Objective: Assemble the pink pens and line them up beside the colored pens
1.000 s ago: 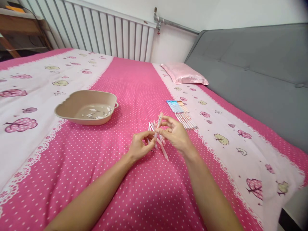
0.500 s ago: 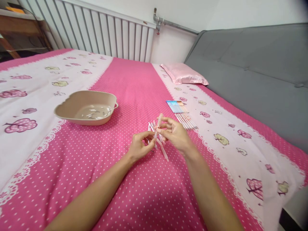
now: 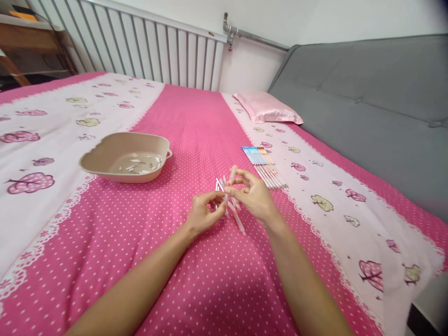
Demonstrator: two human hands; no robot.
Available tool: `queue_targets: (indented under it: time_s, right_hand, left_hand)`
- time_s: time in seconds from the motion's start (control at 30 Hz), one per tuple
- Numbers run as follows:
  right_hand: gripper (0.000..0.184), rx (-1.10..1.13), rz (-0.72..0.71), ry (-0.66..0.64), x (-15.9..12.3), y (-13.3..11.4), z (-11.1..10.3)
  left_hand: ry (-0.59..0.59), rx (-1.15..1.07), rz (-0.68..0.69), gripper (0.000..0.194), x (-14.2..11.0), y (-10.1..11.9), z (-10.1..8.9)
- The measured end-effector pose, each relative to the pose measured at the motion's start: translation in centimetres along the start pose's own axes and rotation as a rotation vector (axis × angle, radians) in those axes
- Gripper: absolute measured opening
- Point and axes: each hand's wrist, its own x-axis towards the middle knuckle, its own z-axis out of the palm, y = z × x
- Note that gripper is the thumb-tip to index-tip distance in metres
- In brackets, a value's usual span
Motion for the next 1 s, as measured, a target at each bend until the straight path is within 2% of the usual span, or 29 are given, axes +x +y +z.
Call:
queue_targets:
  time_s: [0.13, 0.3, 0.5, 1.0]
  right_hand:
    - [0.051, 0.137, 0.062, -0.074, -0.3, -0.7, -0.3]
    - [0.051, 0.161, 0.084, -0.096, -0.3, -0.8, -0.2]
    - [0.042, 0.129, 0.072, -0.079, 0.0, -0.3, -0.1]
    - [0.05, -0.109, -0.001, 0.062, 0.1, 0.1, 0.4]
  left_hand:
    - [-0.011, 0.001, -0.018, 0.015, -0.1, -0.2, 0.0]
    - [-0.008, 0.018, -0.03, 0.017, -0.1, -0.5, 0.0]
    - [-0.009, -0.016, -0.007, 0.017, 0.1, -0.2, 0.1]
    - [0.013, 0.016, -0.001, 0.012, 0.0, -0.1, 0.0]
